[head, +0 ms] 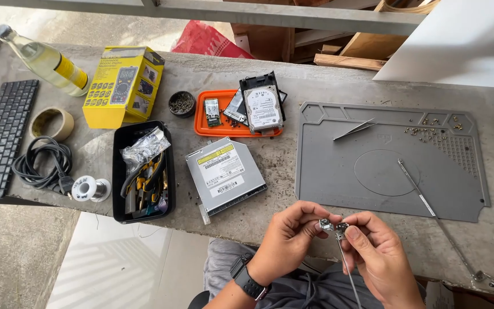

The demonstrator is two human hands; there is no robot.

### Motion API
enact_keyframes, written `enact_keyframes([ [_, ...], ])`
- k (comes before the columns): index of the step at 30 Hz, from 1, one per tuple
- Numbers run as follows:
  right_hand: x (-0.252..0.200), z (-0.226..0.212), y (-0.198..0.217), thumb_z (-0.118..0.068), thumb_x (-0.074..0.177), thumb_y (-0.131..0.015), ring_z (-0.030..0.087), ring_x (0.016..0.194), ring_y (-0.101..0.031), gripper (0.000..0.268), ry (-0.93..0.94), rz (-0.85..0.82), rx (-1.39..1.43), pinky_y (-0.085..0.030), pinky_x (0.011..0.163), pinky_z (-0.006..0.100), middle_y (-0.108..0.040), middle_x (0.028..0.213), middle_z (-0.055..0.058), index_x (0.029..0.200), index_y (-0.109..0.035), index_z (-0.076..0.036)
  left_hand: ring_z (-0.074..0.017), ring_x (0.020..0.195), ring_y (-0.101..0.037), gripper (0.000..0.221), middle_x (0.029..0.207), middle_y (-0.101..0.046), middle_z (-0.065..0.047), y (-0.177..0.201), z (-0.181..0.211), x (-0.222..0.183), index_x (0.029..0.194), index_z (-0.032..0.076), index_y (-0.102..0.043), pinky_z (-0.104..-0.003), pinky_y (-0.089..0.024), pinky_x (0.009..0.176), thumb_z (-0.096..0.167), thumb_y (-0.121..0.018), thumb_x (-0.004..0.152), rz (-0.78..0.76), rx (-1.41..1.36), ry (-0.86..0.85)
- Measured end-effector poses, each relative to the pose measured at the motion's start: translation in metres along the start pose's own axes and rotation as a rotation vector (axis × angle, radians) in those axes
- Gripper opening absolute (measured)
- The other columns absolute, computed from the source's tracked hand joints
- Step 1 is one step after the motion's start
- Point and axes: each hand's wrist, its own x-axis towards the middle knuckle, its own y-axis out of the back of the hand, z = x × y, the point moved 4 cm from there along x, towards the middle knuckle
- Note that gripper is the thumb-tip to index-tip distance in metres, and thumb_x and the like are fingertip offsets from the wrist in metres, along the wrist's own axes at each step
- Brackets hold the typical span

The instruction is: Inserting and aligning a small threaded nut into a metal bracket using fingers and a thin wire for guidance.

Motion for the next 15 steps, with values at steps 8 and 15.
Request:
enact_keyframes([
  [8,0.0055,0.0007,0.0028,-0.011,0.112,-0.065,0.027,0.045,-0.066,0.02,-0.081,0.035,0.021,-0.062,0.04,0.045,-0.074,0.079,0.022,0.121,-0.074,0.004,-0.0143,0.102,-0.082,0.013,0.128,-0.088,-0.009,0.0005,0.0052,0.0015,0.127,0.006,-0.074,-0.031,-0.072,0.094,0.003,-0.068,0.116,0.037,0.088,0.028],
  [15,0.0058,-0.0049,-0.0015,-0.014,0.111,-0.068,0.026,0.041,-0.068,0.017,-0.056,0.01,0.045,-0.059,0.037,0.041,-0.074,0.075,0.017,0.117,-0.074,0.001,-0.0163,0.097,-0.083,0.013,0.12,-0.087,-0.011,-0.0016,0.0006,0.0029,0.124,0.002,-0.077,-0.028,-0.07,0.089,-0.002,-0.072,0.112,0.023,0.057,0.061],
])
